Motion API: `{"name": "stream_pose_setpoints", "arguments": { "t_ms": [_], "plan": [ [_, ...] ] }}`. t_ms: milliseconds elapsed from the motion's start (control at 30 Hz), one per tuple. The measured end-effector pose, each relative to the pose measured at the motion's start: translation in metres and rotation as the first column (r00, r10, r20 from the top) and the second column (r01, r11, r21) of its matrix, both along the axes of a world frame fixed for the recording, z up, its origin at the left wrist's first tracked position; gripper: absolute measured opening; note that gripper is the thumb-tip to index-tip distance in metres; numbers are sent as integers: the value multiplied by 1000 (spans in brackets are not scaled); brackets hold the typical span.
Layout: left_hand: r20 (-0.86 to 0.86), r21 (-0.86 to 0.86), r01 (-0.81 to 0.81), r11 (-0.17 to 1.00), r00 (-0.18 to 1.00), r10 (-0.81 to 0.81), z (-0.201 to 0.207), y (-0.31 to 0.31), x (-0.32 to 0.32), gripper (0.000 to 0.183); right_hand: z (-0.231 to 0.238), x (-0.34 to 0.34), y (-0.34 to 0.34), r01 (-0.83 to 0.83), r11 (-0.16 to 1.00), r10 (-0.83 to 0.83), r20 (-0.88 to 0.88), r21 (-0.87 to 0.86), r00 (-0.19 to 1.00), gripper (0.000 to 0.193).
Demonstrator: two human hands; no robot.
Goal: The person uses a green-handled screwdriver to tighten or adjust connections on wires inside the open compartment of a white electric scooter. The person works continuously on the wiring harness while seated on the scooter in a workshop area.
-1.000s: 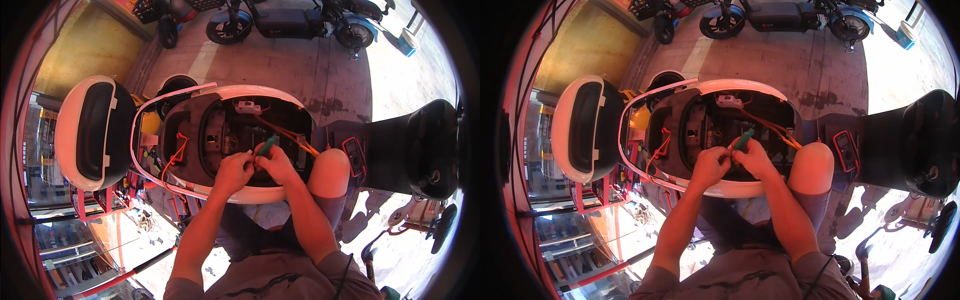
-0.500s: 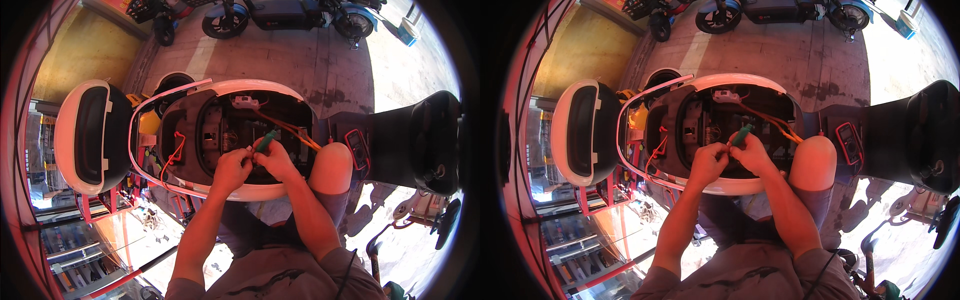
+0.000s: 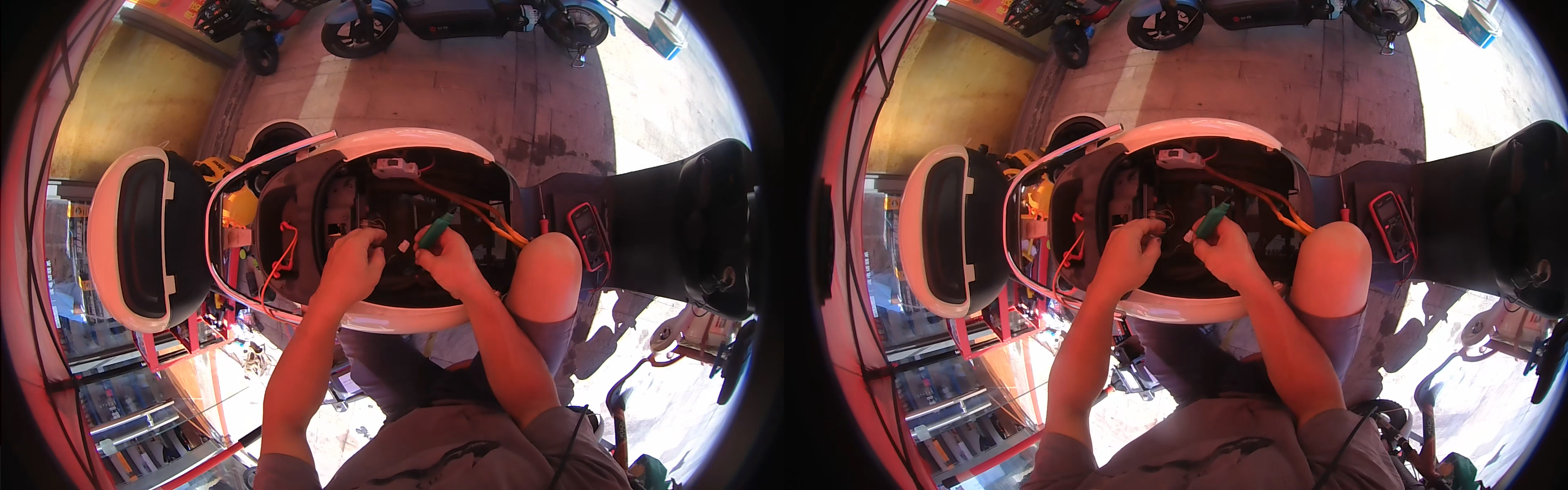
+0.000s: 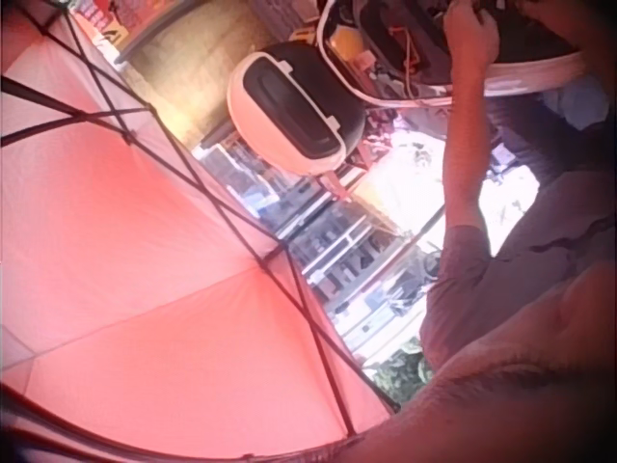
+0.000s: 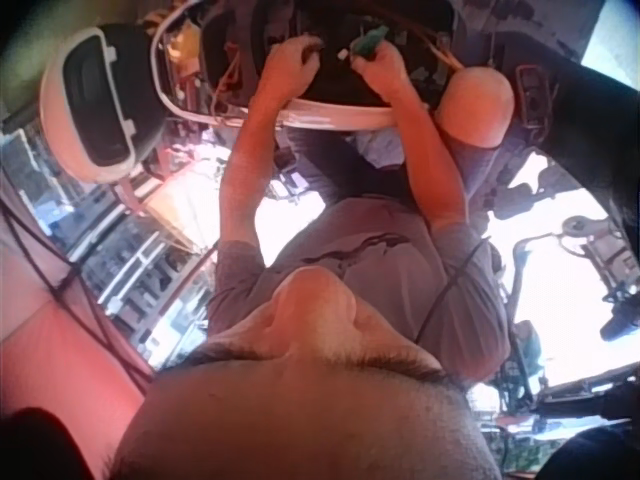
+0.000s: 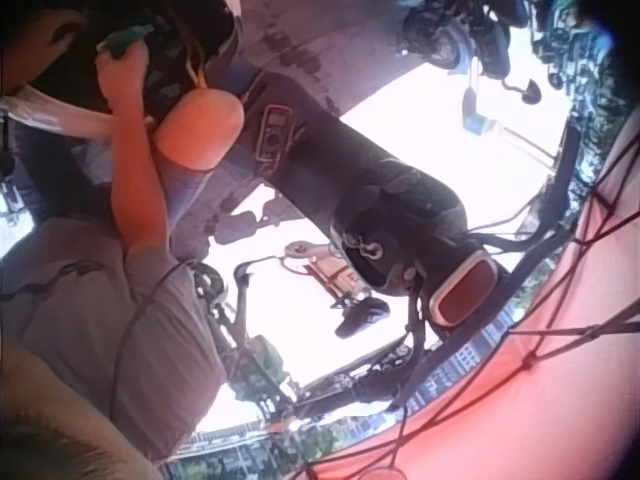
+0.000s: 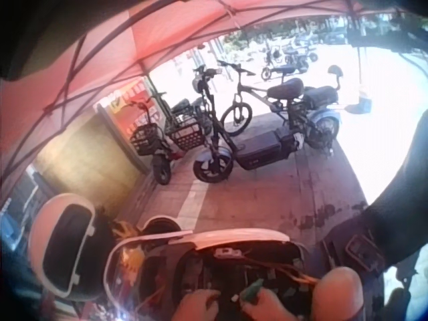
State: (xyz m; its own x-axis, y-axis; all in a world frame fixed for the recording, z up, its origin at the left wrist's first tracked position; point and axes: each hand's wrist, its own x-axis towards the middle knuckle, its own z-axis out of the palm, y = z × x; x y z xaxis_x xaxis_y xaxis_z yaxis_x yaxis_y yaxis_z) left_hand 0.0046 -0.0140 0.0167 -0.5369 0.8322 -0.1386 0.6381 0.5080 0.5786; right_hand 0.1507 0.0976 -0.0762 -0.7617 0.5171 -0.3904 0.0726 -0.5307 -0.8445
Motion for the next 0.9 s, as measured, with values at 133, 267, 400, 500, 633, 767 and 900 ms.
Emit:
{"name": "stream_pose_setpoints", "arguments": {
  "t_ms": [133,267,400,500,633,767,900],
  "plan": [
    [-128,-248,172,953,970,-208,-13,21,1,20,-4,1,5,50,998,-51,42,23,998,23],
    [16,-480,163,862,984,-177,-44,42,2,23,-5,7,14,119,993,-120,36,9,992,23],
    [108,-549,188,814,982,-154,-66,41,-7,24,-3,15,23,91,996,-90,80,-3,993,23],
    [199,-512,237,826,968,-154,-71,36,-14,24,-3,16,29,49,998,-43,120,-44,992,25],
    [276,-427,289,857,944,-181,-55,28,-11,24,-6,8,31,26,985,-5,119,-170,993,27],
    [303,-490,245,836,948,-100,-35,27,-5,20,-6,-4,28,-43,974,78,150,-222,986,26],
    [271,-466,206,861,959,-83,-25,25,-1,17,-5,-13,21,-148,971,178,154,-186,972,24]
  ]
}}
